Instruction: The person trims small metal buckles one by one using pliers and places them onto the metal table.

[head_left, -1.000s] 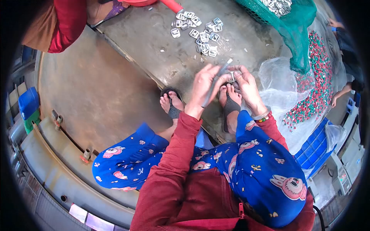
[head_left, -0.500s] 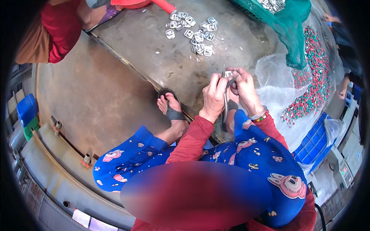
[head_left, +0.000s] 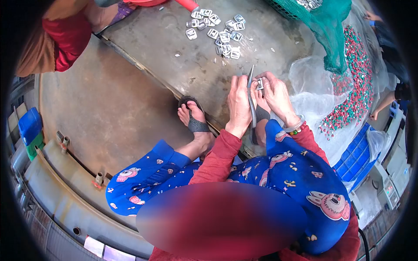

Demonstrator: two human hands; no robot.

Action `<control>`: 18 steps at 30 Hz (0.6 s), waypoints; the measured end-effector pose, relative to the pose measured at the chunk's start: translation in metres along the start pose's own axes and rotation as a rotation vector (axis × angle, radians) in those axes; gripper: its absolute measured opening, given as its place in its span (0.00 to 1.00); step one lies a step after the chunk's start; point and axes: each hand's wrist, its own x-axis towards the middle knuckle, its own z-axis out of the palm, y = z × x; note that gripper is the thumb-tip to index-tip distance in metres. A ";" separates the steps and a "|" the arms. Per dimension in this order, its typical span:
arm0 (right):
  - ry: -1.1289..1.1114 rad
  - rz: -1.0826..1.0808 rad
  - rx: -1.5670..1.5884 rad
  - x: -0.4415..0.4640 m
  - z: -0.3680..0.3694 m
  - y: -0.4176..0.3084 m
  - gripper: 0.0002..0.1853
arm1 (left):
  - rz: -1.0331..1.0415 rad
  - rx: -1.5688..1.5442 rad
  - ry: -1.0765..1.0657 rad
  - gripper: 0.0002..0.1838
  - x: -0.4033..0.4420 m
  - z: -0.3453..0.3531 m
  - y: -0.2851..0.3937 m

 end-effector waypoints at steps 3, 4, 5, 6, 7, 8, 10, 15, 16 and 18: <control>-0.007 0.012 0.045 -0.001 0.001 0.000 0.13 | 0.036 -0.064 0.055 0.06 -0.006 0.004 -0.003; 0.004 0.010 0.107 0.000 0.004 0.005 0.13 | 0.054 -0.096 0.043 0.06 -0.005 0.004 -0.004; 0.017 0.008 0.170 0.001 0.005 0.008 0.13 | 0.072 -0.129 0.029 0.06 -0.005 0.004 -0.005; 0.030 0.012 0.199 0.001 0.004 0.006 0.13 | 0.089 -0.161 0.015 0.06 -0.004 0.005 -0.006; 0.041 0.017 0.230 0.002 0.005 0.001 0.13 | 0.095 -0.167 0.025 0.05 -0.004 0.005 -0.009; 0.050 0.023 0.262 0.001 0.005 0.000 0.13 | 0.100 -0.171 0.035 0.05 -0.002 0.006 -0.011; 0.053 0.033 0.249 -0.001 0.006 0.002 0.13 | 0.177 -0.101 0.071 0.05 -0.004 0.007 -0.012; 0.111 0.088 0.307 0.003 0.003 0.011 0.14 | 0.339 -0.023 0.046 0.07 -0.020 0.012 0.000; 0.115 0.075 0.307 0.004 0.004 0.010 0.14 | 0.338 -0.042 0.094 0.08 -0.020 0.015 -0.003; 0.114 0.062 0.266 0.003 0.001 0.005 0.14 | 0.340 -0.015 0.170 0.10 -0.018 0.013 -0.002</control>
